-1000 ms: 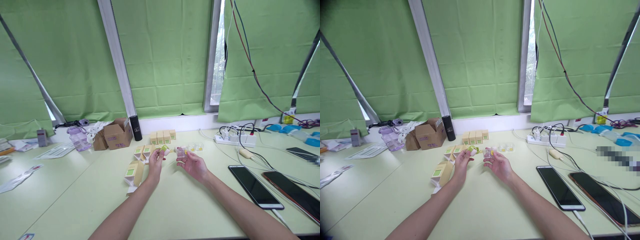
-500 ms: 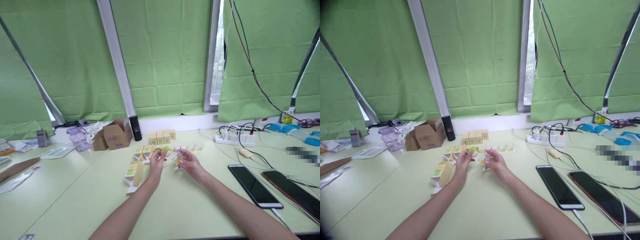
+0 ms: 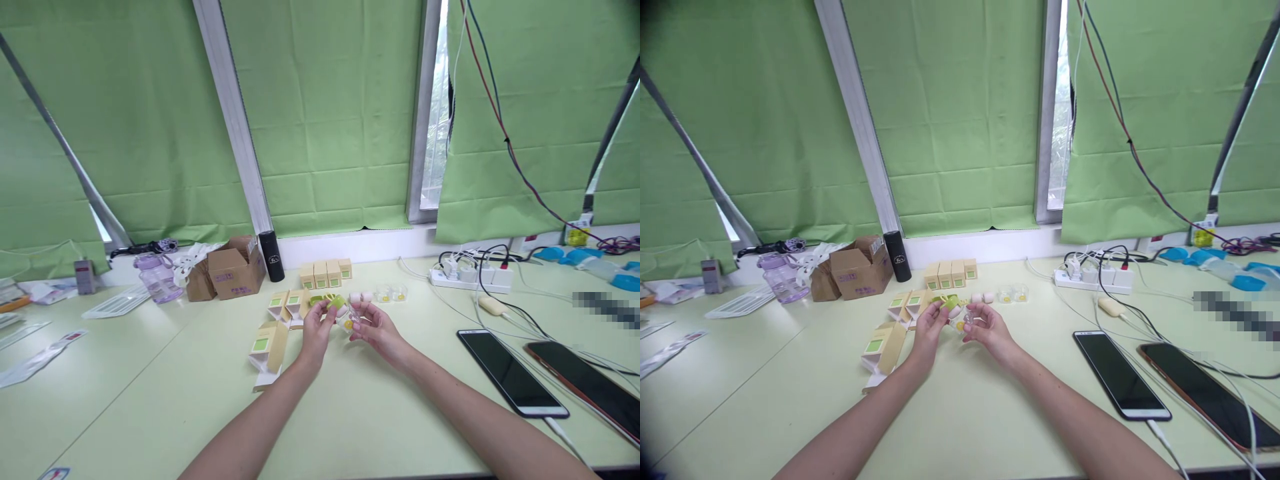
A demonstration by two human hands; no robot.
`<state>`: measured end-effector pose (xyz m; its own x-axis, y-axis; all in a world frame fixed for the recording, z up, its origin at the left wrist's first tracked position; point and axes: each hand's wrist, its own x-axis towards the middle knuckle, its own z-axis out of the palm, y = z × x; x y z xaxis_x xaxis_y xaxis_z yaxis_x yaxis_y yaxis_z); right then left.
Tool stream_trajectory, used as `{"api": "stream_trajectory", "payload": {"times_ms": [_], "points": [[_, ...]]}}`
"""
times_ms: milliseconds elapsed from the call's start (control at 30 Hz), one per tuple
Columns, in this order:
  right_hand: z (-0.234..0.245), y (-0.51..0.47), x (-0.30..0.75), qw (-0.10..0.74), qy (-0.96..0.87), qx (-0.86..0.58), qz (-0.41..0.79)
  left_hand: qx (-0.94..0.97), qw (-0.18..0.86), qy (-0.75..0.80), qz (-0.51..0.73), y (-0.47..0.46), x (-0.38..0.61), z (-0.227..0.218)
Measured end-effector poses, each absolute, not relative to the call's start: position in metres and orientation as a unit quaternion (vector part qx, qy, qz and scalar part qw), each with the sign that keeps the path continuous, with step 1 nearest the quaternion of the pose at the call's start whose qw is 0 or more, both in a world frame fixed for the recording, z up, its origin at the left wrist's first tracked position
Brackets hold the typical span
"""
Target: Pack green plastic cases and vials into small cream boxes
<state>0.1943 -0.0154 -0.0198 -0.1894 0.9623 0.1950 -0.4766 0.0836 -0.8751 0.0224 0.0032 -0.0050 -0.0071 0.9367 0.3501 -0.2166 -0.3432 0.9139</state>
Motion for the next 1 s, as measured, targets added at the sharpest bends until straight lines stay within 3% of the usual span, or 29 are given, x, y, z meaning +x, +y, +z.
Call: {"api": "stream_trajectory", "payload": {"times_ms": [1000], "points": [[-0.0173,-0.0183,0.1911,0.583,-0.467,-0.263,0.611,0.56,0.454,0.323,0.613,0.0017,0.0222,-0.0074]]}}
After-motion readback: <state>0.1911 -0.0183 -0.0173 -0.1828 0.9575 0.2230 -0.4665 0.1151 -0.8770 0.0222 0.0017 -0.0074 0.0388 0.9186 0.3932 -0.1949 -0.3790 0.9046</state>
